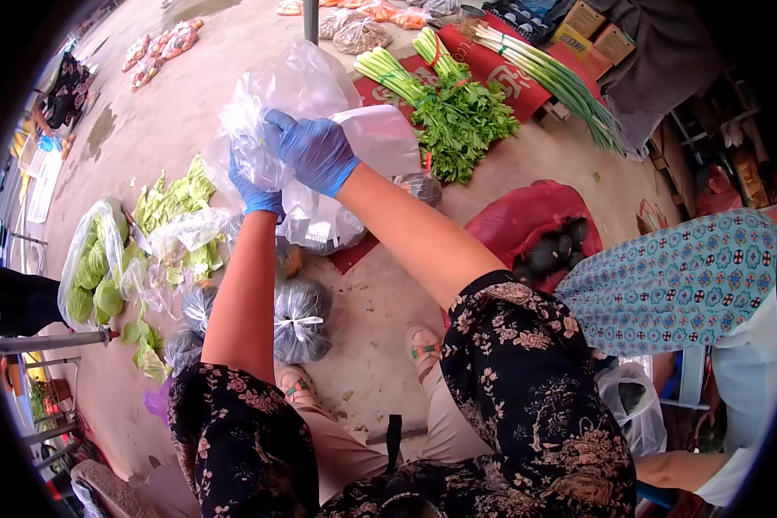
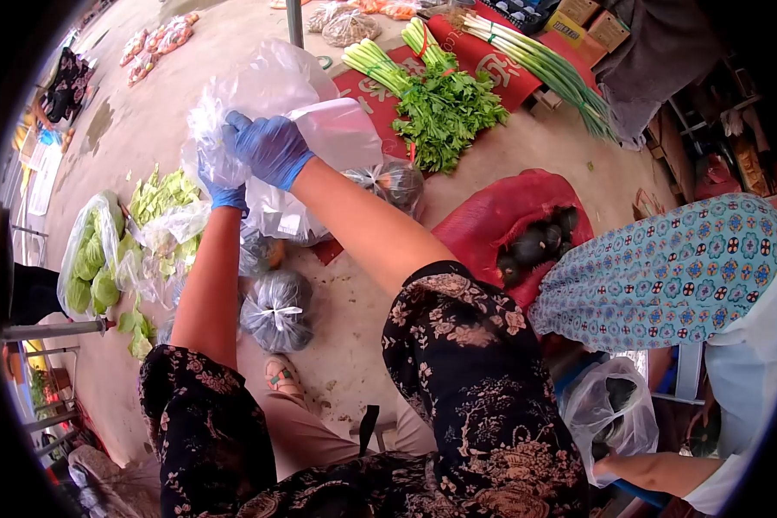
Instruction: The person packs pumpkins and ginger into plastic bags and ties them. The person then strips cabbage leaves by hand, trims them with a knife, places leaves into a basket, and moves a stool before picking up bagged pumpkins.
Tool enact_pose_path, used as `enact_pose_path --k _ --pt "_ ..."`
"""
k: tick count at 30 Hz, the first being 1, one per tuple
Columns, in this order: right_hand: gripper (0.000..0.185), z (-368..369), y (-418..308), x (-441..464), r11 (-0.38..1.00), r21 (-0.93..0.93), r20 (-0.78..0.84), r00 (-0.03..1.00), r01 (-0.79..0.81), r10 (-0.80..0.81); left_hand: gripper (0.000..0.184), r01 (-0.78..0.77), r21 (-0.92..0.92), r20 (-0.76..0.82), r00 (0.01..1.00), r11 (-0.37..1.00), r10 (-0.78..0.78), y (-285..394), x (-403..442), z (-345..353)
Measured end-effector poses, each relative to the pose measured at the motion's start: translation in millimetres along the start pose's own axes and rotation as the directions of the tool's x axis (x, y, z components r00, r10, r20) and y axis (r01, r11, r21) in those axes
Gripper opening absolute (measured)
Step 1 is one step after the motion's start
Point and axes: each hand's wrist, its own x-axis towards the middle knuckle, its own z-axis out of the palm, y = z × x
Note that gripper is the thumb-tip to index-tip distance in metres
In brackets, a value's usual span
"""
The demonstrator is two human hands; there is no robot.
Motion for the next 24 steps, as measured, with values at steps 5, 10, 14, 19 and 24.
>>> enact_pose_path --k 5,10,14,19,24 --pt "0.057 21.4 36.2 -2.1 0.968 0.036 0.145 0.960 -0.248 0.240 0.050 0.123 0.109 0.176 0.974 0.986 -0.141 23.2 34.7 -13.5" --pt "0.055 33.9 54.7 -45.1 0.841 -0.054 0.518 0.705 -0.539 0.484 0.069 0.202 -0.155 0.250 0.955 0.967 -0.159 -17.7 27.5 4.3" --pt "0.036 37.2 47.3 -92.4 0.806 0.014 0.543 0.681 -0.592 0.491 0.061 0.238 -0.285 -0.021 0.967 0.929 -0.254 -34.4 12.1 -14.7" --pt "0.019 10.9 31.6 -144.4 0.770 -0.033 0.675 0.554 -0.637 0.487 0.034 0.565 -0.670 0.054 0.684 0.482 -0.727 -40.2 -24.7 -55.1" --pt "0.023 -33.9 20.6 -175.3 0.748 -0.016 0.712 0.517 -0.664 0.475 0.026 0.581 -0.747 0.251 0.697 0.323 -0.672 -50.6 -83.9 -75.6"
